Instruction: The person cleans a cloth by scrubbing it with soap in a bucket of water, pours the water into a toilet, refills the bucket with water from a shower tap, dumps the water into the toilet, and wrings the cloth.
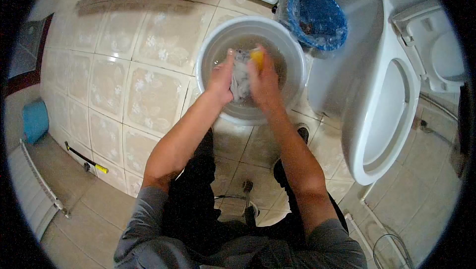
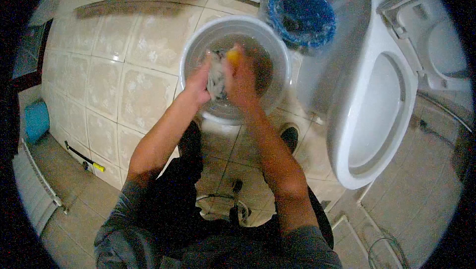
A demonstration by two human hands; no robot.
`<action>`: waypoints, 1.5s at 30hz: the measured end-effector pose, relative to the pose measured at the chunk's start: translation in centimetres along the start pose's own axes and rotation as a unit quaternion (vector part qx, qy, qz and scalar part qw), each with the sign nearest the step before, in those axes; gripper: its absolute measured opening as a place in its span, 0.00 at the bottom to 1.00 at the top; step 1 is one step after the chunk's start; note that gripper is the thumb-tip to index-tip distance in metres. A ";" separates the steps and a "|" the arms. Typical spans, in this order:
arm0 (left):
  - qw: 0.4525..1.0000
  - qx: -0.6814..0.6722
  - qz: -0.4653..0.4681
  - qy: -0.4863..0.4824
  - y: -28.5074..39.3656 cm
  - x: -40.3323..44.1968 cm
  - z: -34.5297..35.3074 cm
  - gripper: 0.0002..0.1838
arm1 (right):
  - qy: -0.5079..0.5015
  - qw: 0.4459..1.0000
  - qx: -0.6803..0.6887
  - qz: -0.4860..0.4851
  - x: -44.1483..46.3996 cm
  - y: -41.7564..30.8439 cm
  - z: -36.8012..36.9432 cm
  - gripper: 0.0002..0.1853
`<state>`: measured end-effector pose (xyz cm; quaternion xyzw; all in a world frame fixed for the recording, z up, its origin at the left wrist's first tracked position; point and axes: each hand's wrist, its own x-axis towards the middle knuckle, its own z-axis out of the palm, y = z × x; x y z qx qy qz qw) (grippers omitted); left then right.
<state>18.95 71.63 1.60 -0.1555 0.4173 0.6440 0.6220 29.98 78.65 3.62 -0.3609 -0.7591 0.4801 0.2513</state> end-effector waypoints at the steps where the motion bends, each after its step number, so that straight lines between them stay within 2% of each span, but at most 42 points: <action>1: 0.997 0.000 0.053 0.055 -0.4 0.5 -0.5 0.28 | -0.015 0.995 -0.069 -0.065 -0.5 -0.2 0.6 0.29; 2: 0.997 -0.003 0.054 0.055 -0.7 0.0 -0.2 0.28 | -0.017 0.995 -0.070 -0.066 -0.8 -1.0 0.9 0.29; 4: 0.973 0.041 0.218 0.070 -1.7 -1.4 1.3 0.24 | -0.033 0.983 -0.163 -0.078 -0.7 -2.8 1.2 0.27; 5: 0.973 0.038 0.218 0.073 -2.2 -1.7 1.5 0.24 | -0.037 0.983 -0.163 -0.077 -0.7 -2.7 1.2 0.27; 7: 0.958 0.088 0.230 0.147 -2.5 -1.7 2.3 0.21 | -0.026 0.987 -0.155 -0.021 0.6 -2.1 1.2 0.30; 8: 0.975 0.060 0.187 0.102 -2.1 -1.8 2.0 0.18 | -0.025 0.987 -0.158 -0.026 0.6 -2.4 1.2 0.30; 9: 0.975 0.056 0.187 0.102 -1.6 -1.5 1.7 0.18 | -0.034 0.974 -0.206 -0.081 -0.3 -2.7 1.1 0.29; 10: 0.992 -0.009 0.112 0.066 -1.2 -1.3 1.3 0.18 | -0.046 0.957 -0.253 -0.134 -1.1 -3.0 1.1 0.28; 11: 0.996 -0.074 0.035 0.029 -1.1 -1.8 1.2 0.17 | -0.053 0.957 -0.253 -0.131 -0.6 -2.5 1.3 0.28; 12: 0.996 -0.076 0.032 0.029 -1.5 -2.6 1.8 0.17 | -0.034 0.975 -0.214 -0.045 0.9 -1.8 1.6 0.28; 13: 0.988 0.004 0.123 0.097 -2.1 -2.9 2.8 0.18 | -0.010 0.984 -0.172 0.036 2.2 -1.0 1.8 0.27; 14: 0.959 0.083 0.214 0.163 -2.0 -2.7 3.5 0.18 | -0.006 0.985 -0.173 0.031 2.2 -1.6 1.7 0.27; 15: 0.959 0.083 0.215 0.163 -1.4 -1.5 2.1 0.18 | -0.035 0.977 -0.204 -0.055 0.9 -2.8 1.7 0.26; 16: 0.979 0.119 0.146 0.081 -1.0 -0.5 -0.5 0.19 | -0.071 0.960 -0.232 -0.138 -0.4 -3.7 1.5 0.26; 17: 0.985 0.155 0.077 -0.006 -0.9 -0.2 -2.0 0.20 | -0.074 0.960 -0.232 -0.135 -0.4 -3.1 1.5 0.26; 18: 0.984 0.159 0.077 -0.011 -0.7 -1.2 -0.2 0.20 | -0.045 0.952 -0.276 -0.127 0.9 -2.1 1.7 0.27; 20: 0.970 0.095 0.188 0.120 -1.3 -3.1 3.4 0.23 | -0.019 0.940 -0.317 -0.125 1.8 -1.3 1.8 0.29; 21: 0.970 0.094 0.189 0.121 -1.5 -1.6 1.6 0.23 | -0.084 0.946 -0.303 -0.076 1.4 -2.5 1.4 0.31; 22: 0.989 0.052 0.130 0.049 -2.1 1.1 -1.8 0.23 | -0.152 0.945 -0.288 -0.025 0.8 -3.3 1.0 0.32; 23: 0.997 0.010 0.070 -0.024 -1.6 1.0 -2.0 0.24 | -0.157 0.944 -0.289 -0.026 0.3 -3.6 0.6 0.32; 24: 0.997 0.008 0.070 -0.023 -1.7 0.8 -1.9 0.24 | -0.182 0.946 -0.270 0.000 -0.1 -3.9 0.3 0.37; 25: 0.991 0.043 0.115 0.048 -2.0 0.7 -1.5 0.25 | -0.206 0.946 -0.249 0.026 -0.2 -4.0 0.0 0.42; 26: 0.977 0.076 0.160 0.120 -1.6 0.1 -0.6 0.25 | -0.208 0.946 -0.249 0.025 0.1 -4.1 -0.6 0.42; 27: 0.977 0.073 0.161 0.122 -1.1 0.1 -0.7 0.25 | -0.239 0.944 -0.218 0.061 0.4 -4.1 -1.1 0.46; 28: 0.971 0.128 0.164 0.117 -0.4 0.2 -0.9 0.27 | -0.269 0.940 -0.187 0.098 0.4 -4.2 -1.5 0.50; 29: 0.963 0.183 0.165 0.110 -0.1 0.0 -0.7 0.29 | -0.272 0.938 -0.190 0.099 0.0 -3.9 -1.5 0.50; 30: 0.963 0.181 0.165 0.108 0.1 -0.4 -0.4 0.29 | -0.271 0.943 -0.177 0.072 -0.4 -3.1 -1.4 0.52; 32: 0.989 0.045 0.132 0.041 0.6 -0.8 0.3 0.32 | -0.268 0.948 -0.165 0.041 -0.6 -2.4 -1.1 0.54; 35: 0.983 0.063 0.164 0.044 0.1 0.7 -0.6 0.30 | -0.232 0.949 -0.210 0.030 -1.1 -2.1 -0.5 0.48; 36: 0.984 0.061 0.162 0.048 0.0 0.1 -0.4 0.30 | -0.250 0.929 -0.270 0.028 -1.2 -2.5 -0.6 0.45; 37: 0.978 0.075 0.166 0.101 -0.2 -0.6 0.0 0.28 | -0.264 0.906 -0.329 0.025 -1.3 -3.0 -0.9 0.41; 38: 0.970 0.091 0.169 0.151 0.1 -1.2 0.7 0.26 | -0.264 0.907 -0.328 0.025 -0.5 -3.7 -1.4 0.41; 39: 0.970 0.091 0.170 0.151 0.1 -0.9 0.2 0.26 | -0.312 0.906 -0.281 0.051 0.7 -4.4 -2.2 0.35; 40: 0.985 0.053 0.142 0.078 0.2 -0.7 -0.7 0.26 | -0.360 0.900 -0.233 0.075 1.6 -4.8 -2.7 0.29; 41: 0.993 0.015 0.113 0.005 0.3 -0.6 -1.2 0.27 | -0.362 0.900 -0.233 0.073 1.9 -4.8 -3.0 0.29; 42: 0.993 0.013 0.115 0.007 0.3 -0.4 -1.4 0.27 | -0.307 0.931 -0.069 0.185 2.1 -4.8 -3.1 0.23; 43: 0.997 -0.032 0.061 -0.029 0.2 -0.1 -1.6 0.28 | -0.239 0.922 0.097 0.290 2.3 -4.7 -3.2 0.19; 44: 0.995 -0.078 0.006 -0.067 0.0 0.2 -1.6 0.28 | -0.240 0.921 0.097 0.291 2.3 -3.7 -2.4 0.19; 45: 0.995 -0.078 0.005 -0.067 -0.4 0.4 -1.4 0.28 | -0.143 0.972 -0.007 0.188 2.1 -2.4 -1.1 0.20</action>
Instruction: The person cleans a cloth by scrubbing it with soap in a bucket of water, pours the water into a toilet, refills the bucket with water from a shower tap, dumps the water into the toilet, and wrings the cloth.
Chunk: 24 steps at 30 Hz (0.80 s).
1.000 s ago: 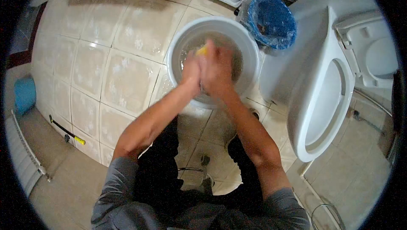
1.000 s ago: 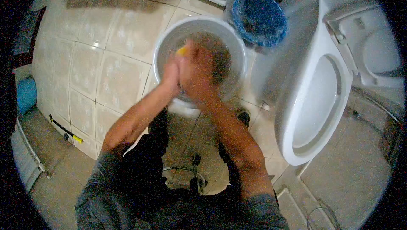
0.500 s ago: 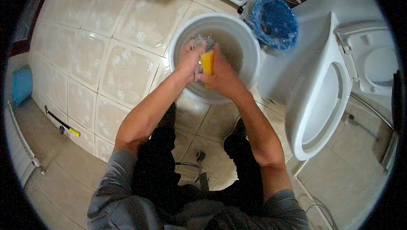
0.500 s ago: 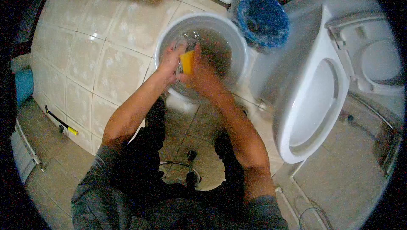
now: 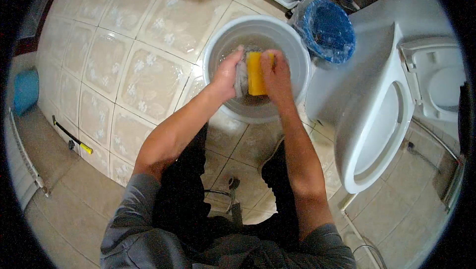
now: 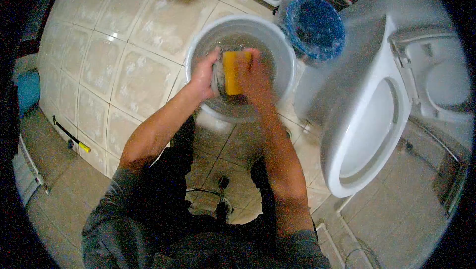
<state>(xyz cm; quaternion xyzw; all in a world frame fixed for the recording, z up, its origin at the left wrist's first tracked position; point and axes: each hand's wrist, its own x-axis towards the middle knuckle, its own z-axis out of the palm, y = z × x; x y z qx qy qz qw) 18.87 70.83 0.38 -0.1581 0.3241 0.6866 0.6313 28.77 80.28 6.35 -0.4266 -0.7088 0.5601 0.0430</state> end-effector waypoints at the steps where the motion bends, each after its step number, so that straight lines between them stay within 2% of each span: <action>1: 0.999 -0.003 0.031 0.030 -0.8 0.2 0.3 0.27 | 0.123 0.983 -0.097 -0.094 0.3 1.2 0.8 0.21; 3: 0.996 -0.006 0.062 0.059 -1.5 0.0 1.2 0.26 | 0.125 0.984 -0.089 -0.090 0.2 0.9 1.4 0.24; 4: 0.992 0.017 0.112 0.064 -1.7 -0.2 1.5 0.26 | 0.126 0.985 -0.080 -0.087 0.1 0.8 1.8 0.29; 5: 0.984 0.041 0.161 0.068 -1.7 -0.4 1.7 0.26 | 0.126 0.985 -0.079 -0.087 -0.5 0.5 2.6 0.29; 7: 0.987 0.051 0.136 0.074 -0.8 0.2 0.6 0.26 | 0.118 0.968 -0.194 -0.106 -1.9 -0.2 4.0 0.33; 8: 0.989 0.059 0.112 0.080 -0.5 0.3 0.3 0.25 | 0.119 0.968 -0.194 -0.105 -1.8 -0.2 4.1 0.33; 10: 0.989 0.039 0.117 0.086 -0.9 0.4 0.4 0.24 | 0.106 0.980 -0.149 -0.080 -1.1 0.1 4.3 0.38; 12: 0.988 0.019 0.122 0.090 -1.5 0.3 0.8 0.23 | 0.115 0.980 -0.134 -0.089 0.9 1.4 3.8 0.39; 13: 0.981 0.063 0.149 0.109 -1.9 0.2 0.9 0.22 | 0.122 0.980 -0.119 -0.099 1.7 2.2 3.5 0.39; 14: 0.970 0.105 0.175 0.129 -2.2 0.3 0.9 0.21 | 0.122 0.980 -0.121 -0.100 0.9 1.9 3.4 0.39; 15: 0.971 0.105 0.175 0.127 -2.0 1.1 -0.2 0.21 | 0.093 0.966 -0.203 -0.133 -0.6 1.0 3.5 0.38; 16: 0.986 0.092 0.114 0.074 -1.2 2.0 -1.7 0.22 | 0.063 0.943 -0.283 -0.164 -1.5 0.3 3.5 0.36; 17: 0.995 0.077 0.053 0.022 -0.9 2.5 -2.7 0.22 | 0.062 0.943 -0.284 -0.164 -1.3 -0.3 3.3 0.36; 18: 0.995 0.076 0.051 0.025 -0.9 0.9 -1.0 0.22 | 0.041 0.953 -0.267 -0.138 -1.0 -0.7 3.1 0.35; 20: 0.980 0.067 0.112 0.153 -1.1 -1.8 2.5 0.23 | 0.022 0.962 -0.249 -0.113 0.2 0.0 2.6 0.34; 21: 0.980 0.069 0.112 0.149 -1.0 -1.3 2.3 0.23 | 0.043 0.957 -0.249 -0.140 1.2 0.7 2.0 0.34; 23: 0.984 0.051 0.030 0.171 -1.2 -0.1 0.9 0.23 | 0.059 0.952 -0.250 -0.167 0.8 1.5 2.1 0.35; 24: 0.984 0.048 0.032 0.170 -0.9 0.2 0.4 0.23 | 0.036 0.944 -0.286 -0.163 -1.3 -0.2 2.5 0.34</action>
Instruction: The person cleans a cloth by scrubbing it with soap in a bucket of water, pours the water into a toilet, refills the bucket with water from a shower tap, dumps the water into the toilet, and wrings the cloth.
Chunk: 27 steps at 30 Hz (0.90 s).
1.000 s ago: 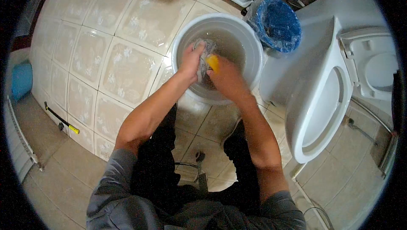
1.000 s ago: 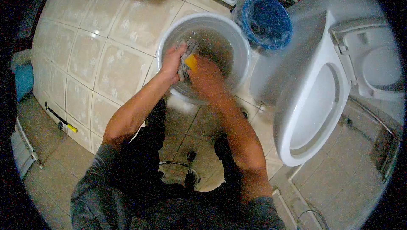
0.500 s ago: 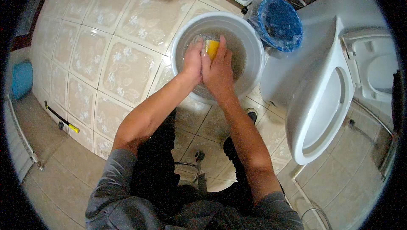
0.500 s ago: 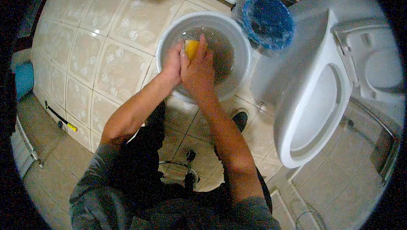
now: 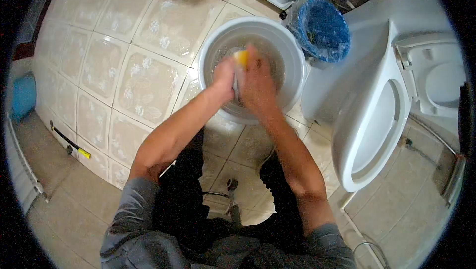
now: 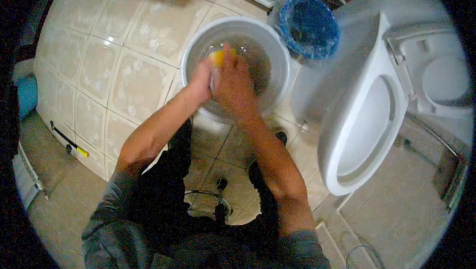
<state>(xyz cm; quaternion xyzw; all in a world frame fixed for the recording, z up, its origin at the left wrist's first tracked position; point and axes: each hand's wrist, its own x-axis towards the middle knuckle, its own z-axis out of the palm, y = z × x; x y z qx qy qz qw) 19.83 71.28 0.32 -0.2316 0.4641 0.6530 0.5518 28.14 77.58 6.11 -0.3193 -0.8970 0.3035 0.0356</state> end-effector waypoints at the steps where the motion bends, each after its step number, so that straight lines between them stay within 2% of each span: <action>1: 0.999 -0.006 -0.007 -0.045 0.1 0.4 -0.7 0.23 | -0.029 0.999 -0.032 -0.003 -0.9 -1.2 -0.4 0.33; 2: 0.996 -0.010 -0.015 -0.090 0.1 0.5 -1.0 0.24 | -0.030 0.999 -0.033 -0.003 -0.5 0.2 0.7 0.33; 4: 0.996 -0.013 -0.010 -0.084 0.6 -2.5 0.8 0.24 | 0.102 0.989 0.102 0.030 1.9 4.6 3.3 0.31; 5: 0.997 -0.017 -0.009 -0.072 0.7 -3.7 1.4 0.25 | 0.102 0.989 0.101 0.031 2.1 5.3 2.5 0.31; 6: 0.997 -0.018 -0.012 -0.074 1.0 -3.9 0.9 0.25 | 0.037 0.937 0.313 0.152 2.1 5.9 1.5 0.30; 7: 0.993 -0.024 -0.045 -0.107 2.0 -3.6 0.4 0.26 | -0.028 0.826 0.501 0.257 2.5 6.6 0.2 0.29; 8: 0.986 -0.032 -0.075 -0.143 2.9 -3.2 0.3 0.27 | -0.026 0.832 0.494 0.249 2.8 7.1 -1.5 0.29; 9: 0.985 -0.037 -0.071 -0.153 3.5 -3.6 0.4 0.27 | -0.073 0.733 0.647 0.198 2.4 7.4 -3.2 0.30; 10: 0.984 -0.084 -0.058 -0.145 4.0 -4.2 0.4 0.27 | -0.117 0.606 0.775 0.138 2.0 7.4 -4.4 0.31; 11: 0.980 -0.132 -0.045 -0.144 4.6 -4.5 1.0 0.27 | -0.150 0.507 0.841 0.112 1.7 6.3 -6.3 0.32; 14: 0.983 -0.119 -0.043 -0.134 3.3 -2.9 -0.7 0.27 | -0.133 0.553 0.815 0.115 1.5 4.3 -7.6 0.32; 15: 0.982 -0.123 -0.040 -0.138 3.0 -2.8 -1.1 0.27 | -0.129 0.585 0.792 0.114 1.7 4.9 -7.1 0.31; 16: 0.984 -0.113 -0.048 -0.132 2.4 -2.9 -1.4 0.26 | -0.132 0.588 0.790 0.114 1.6 5.0 -7.1 0.31; 18: 0.985 -0.106 -0.052 -0.126 2.5 -3.3 -1.2 0.26 | -0.126 0.685 0.708 0.121 1.4 4.2 -7.0 0.31; 19: 0.981 -0.124 -0.035 -0.147 2.4 -3.5 -0.9 0.25 | -0.130 0.685 0.707 0.121 1.4 3.8 -6.5 0.31; 21: 0.975 -0.146 -0.018 -0.165 1.7 -3.0 -1.0 0.25 | -0.005 0.855 0.494 0.161 1.1 2.5 -5.1 0.31; 22: 0.972 -0.153 -0.024 -0.178 1.0 -1.9 -1.2 0.25 | -0.007 0.855 0.492 0.163 0.8 2.1 -3.8 0.31; 23: 0.970 -0.156 -0.025 -0.187 0.8 -1.7 -0.9 0.25 | 0.052 0.956 0.282 0.064 0.6 1.9 -1.8 0.32; 24: 0.967 -0.160 -0.027 -0.195 0.7 -1.4 -0.7 0.25 | 0.108 0.992 0.052 -0.041 0.5 1.2 0.0 0.32; 25: 0.986 -0.090 0.027 -0.139 0.9 -1.8 -0.2 0.27 | 0.084 0.993 0.066 0.048 -0.4 -1.8 -0.1 0.33; 26: 0.993 -0.021 0.081 -0.081 1.0 -2.1 0.1 0.30 | 0.084 0.993 0.066 0.047 -0.9 -3.8 -0.6 0.33; 27: 0.993 -0.022 0.082 -0.083 0.5 -1.2 -0.8 0.30 | 0.003 0.996 0.021 0.091 -1.3 -5.5 -1.3 0.33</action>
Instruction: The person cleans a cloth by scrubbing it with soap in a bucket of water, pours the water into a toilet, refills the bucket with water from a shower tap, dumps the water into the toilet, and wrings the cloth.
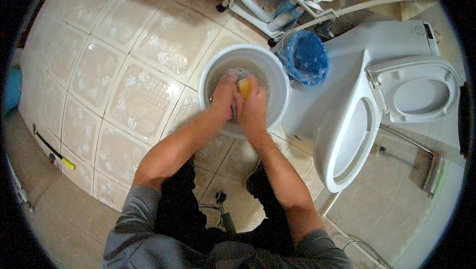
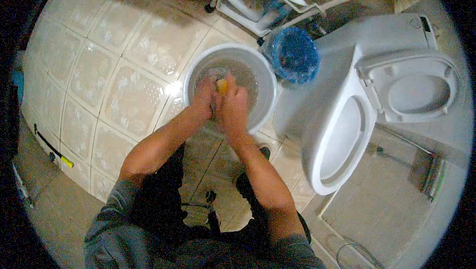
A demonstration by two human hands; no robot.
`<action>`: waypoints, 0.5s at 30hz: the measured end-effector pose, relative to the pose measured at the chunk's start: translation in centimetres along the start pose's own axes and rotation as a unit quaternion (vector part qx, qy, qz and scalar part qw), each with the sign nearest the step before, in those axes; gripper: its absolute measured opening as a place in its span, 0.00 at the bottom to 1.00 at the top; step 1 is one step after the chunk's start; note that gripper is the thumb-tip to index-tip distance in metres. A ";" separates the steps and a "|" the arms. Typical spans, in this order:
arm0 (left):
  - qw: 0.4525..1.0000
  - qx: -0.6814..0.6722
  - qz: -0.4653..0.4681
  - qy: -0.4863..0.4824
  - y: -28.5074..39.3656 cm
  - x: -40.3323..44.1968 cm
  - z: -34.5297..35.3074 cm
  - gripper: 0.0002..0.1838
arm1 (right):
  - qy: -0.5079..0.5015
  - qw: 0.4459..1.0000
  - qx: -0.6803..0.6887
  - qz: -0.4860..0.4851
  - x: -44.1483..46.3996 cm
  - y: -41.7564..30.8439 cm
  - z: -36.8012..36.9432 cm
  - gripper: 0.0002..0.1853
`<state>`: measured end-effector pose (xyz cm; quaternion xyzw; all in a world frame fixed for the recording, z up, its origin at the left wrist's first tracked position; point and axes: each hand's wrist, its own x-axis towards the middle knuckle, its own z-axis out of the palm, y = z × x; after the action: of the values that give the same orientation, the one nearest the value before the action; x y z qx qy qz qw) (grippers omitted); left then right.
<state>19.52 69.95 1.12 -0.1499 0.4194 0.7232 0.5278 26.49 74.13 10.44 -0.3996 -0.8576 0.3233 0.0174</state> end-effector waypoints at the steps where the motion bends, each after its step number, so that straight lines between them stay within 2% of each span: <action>1: 0.998 -0.023 -0.053 0.008 -0.8 1.5 -1.7 0.31 | -0.067 0.995 -0.054 0.045 -0.3 -0.9 -0.3 0.32; 2: 0.993 -0.046 -0.104 0.004 -0.8 2.8 -2.1 0.32 | -0.036 0.997 -0.062 -0.007 -0.7 0.5 0.9 0.32; 3: 0.991 -0.089 -0.096 -0.010 0.6 1.1 -0.6 0.30 | 0.004 0.995 -0.079 -0.062 -0.5 2.2 1.5 0.32; 4: 0.987 -0.132 -0.089 -0.030 2.0 -1.4 0.8 0.27 | 0.009 0.999 -0.024 -0.038 -0.9 2.0 0.5 0.30; 5: 0.988 -0.124 -0.087 -0.013 2.5 -1.7 1.7 0.31 | 0.014 0.999 0.034 -0.020 -0.2 1.7 -1.2 0.28; 6: 0.984 -0.135 -0.107 -0.036 2.0 -1.4 1.4 0.31 | 0.039 0.999 0.017 -0.032 1.5 1.3 -4.2 0.28; 7: 0.979 -0.145 -0.127 -0.059 1.5 -1.2 1.0 0.31 | -0.055 0.988 0.142 0.005 2.3 0.8 -7.1 0.25; 8: 0.982 -0.123 -0.110 -0.093 1.2 -1.1 0.4 0.31 | -0.149 0.951 0.267 0.041 3.0 -0.1 -10.0 0.22; 9: 0.982 -0.119 -0.107 -0.098 0.6 -0.4 -0.5 0.31 | -0.156 0.922 0.351 0.043 3.4 -1.7 -13.0 0.20; 10: 0.967 -0.169 -0.139 -0.131 -0.3 0.4 -1.3 0.31 | -0.163 0.886 0.431 0.047 3.7 -3.2 -16.2 0.18; 11: 0.947 -0.220 -0.168 -0.164 -0.8 0.8 -1.6 0.30 | -0.147 0.888 0.433 0.038 4.3 -4.3 -18.9 0.19; 13: 0.956 -0.189 -0.173 -0.140 0.4 -0.9 -0.8 0.30 | -0.113 0.905 0.410 -0.025 5.3 -6.8 -25.0 0.19; 14: 0.964 -0.160 -0.180 -0.112 0.8 -1.6 -0.5 0.31 | -0.073 0.936 0.342 -0.044 6.3 -7.6 -28.5 0.18; 15: 0.965 -0.160 -0.176 -0.113 0.8 -1.6 -0.5 0.31 | 0.004 0.953 0.283 -0.112 7.2 -9.0 -31.7 0.18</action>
<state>19.35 68.47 2.23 -0.2208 0.2030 0.6885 0.6603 24.63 92.07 38.98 -0.2813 -0.7702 0.5469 0.1688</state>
